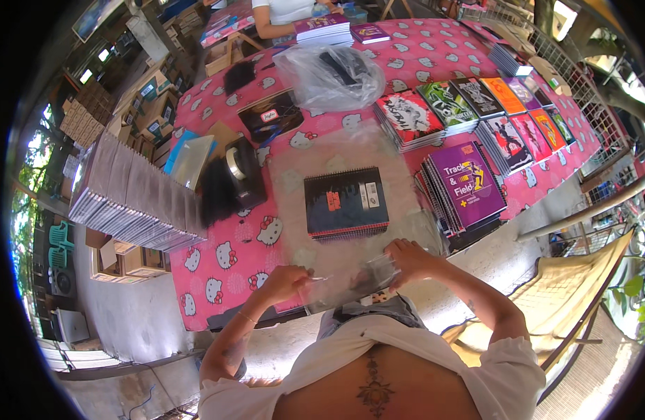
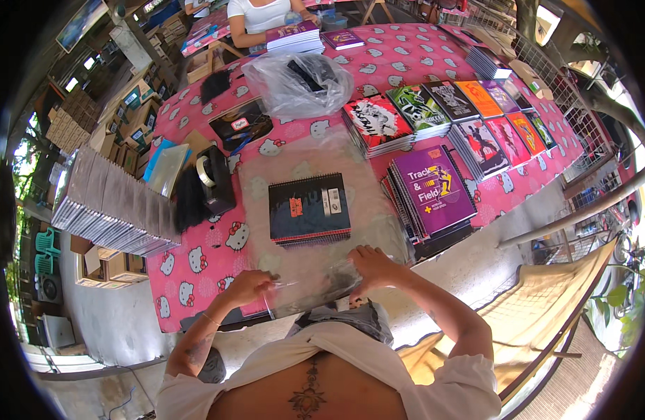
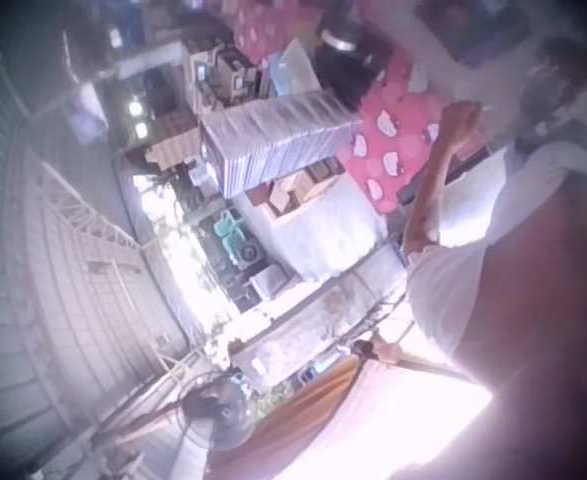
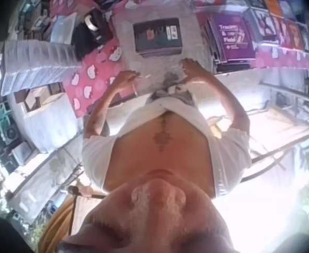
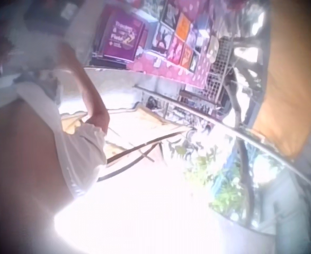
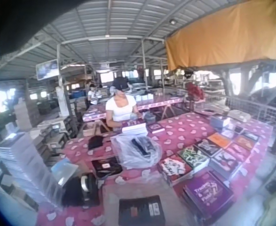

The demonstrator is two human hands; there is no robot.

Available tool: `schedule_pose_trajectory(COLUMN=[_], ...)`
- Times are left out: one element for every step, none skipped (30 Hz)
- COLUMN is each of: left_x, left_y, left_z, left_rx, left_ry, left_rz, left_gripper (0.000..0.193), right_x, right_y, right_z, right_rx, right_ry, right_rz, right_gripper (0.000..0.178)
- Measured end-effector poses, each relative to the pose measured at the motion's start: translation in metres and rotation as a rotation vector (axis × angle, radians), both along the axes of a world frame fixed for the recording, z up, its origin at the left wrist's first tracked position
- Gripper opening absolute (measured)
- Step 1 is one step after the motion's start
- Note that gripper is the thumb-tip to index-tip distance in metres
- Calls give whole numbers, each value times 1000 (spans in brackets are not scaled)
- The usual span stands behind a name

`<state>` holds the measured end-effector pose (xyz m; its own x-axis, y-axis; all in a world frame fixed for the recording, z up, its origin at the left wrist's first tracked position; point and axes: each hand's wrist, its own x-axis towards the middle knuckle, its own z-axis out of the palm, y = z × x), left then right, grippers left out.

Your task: The person places spiral-bound notebooks into plastic bags, seals the bags with tape, and stacks the packaged notebooks on a table.

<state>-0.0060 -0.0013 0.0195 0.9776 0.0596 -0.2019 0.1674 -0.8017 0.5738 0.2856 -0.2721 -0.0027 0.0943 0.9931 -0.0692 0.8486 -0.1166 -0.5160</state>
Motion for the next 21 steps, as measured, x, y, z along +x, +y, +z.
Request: schedule_pose_trajectory(left_x=[1,4,12,25,38,48,58,65,74,85,95,103,109,108,111,115,125,148,171,193,217], left_y=[4,7,11,15,22,34,47,61,77,89,95,100,105,114,121,127,135,137,139,141,142], left_z=[2,3,9,19,26,25,19,13,7,7,10,15,18,17,16,16,14,26,34,30,23], left_rx=[-60,-120,-122,-106,-89,-41,8,13,36,54,50,19,-11,-9,-28,-48,-49,69,187,173,158], left_ry=[-33,-65,-64,-106,-148,-256,-364,-359,-366,-379,-385,-311,-237,-237,-214,-190,-186,-250,-317,-430,-544], left_rz=[146,293,282,405,527,562,593,600,625,637,621,588,557,554,541,524,510,491,475,403,334], left_gripper=[14,15,15,16,18,21,23,23,27,30,30,33,36,36,34,32,32,31,29,26,24], right_x=[2,3,11,21,36,37,37,20,5,-13,-35,-52,-63,-68,-72,-74,-74,-72,-71,-72,-73], right_y=[-1,-3,4,11,22,33,43,60,78,84,84,88,92,97,101,103,104,105,106,106,107], right_z=[-2,-3,2,9,18,31,45,68,82,72,53,33,20,19,18,18,18,15,14,16,21], right_rx=[7,13,-42,-94,-52,-30,-10,260,533,442,342,388,433,434,403,372,369,335,302,300,257], right_ry=[23,48,329,613,479,413,346,-49,-457,-530,-600,-527,-452,-452,-369,-286,-285,-284,-284,-285,-291], right_rz=[-28,-56,-121,-180,-271,-308,-350,-495,-631,-504,-382,-315,-245,-248,-267,-288,-303,-313,-317,-326,-317], right_gripper=[48,50,52,55,52,51,49,49,48,50,53,57,62,62,66,70,70,72,73,73,74])
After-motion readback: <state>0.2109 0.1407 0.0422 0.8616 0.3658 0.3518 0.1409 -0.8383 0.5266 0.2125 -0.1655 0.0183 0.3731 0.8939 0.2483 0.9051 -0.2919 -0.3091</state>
